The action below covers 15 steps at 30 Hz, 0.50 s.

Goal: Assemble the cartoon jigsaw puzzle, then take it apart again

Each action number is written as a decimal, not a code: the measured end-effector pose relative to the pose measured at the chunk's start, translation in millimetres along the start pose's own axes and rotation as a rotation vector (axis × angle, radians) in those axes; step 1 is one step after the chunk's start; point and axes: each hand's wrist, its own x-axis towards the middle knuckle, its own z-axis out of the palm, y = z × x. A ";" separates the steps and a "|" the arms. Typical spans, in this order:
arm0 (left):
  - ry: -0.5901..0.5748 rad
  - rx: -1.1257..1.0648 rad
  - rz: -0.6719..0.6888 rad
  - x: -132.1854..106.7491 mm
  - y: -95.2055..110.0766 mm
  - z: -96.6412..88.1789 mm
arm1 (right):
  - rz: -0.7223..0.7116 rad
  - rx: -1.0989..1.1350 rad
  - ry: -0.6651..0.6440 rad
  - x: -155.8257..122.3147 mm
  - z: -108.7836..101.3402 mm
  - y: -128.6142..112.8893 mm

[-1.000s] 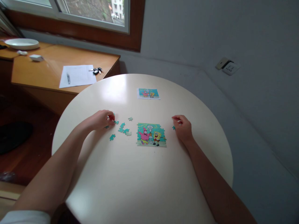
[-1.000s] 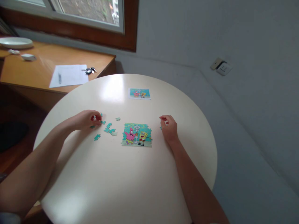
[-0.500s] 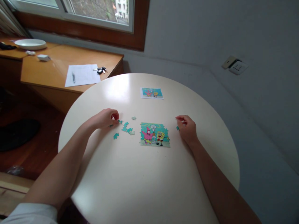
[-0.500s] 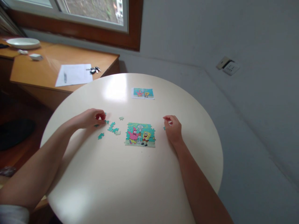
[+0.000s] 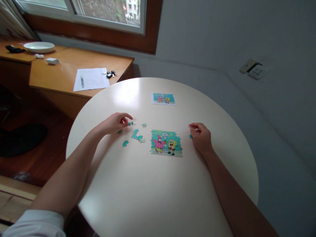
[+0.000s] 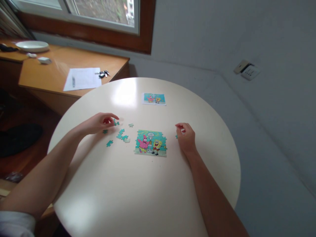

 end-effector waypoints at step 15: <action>0.316 -0.476 -0.037 5.0 0.7 4.2 | -0.087 -0.009 0.011 -0.9 0.5 -5.6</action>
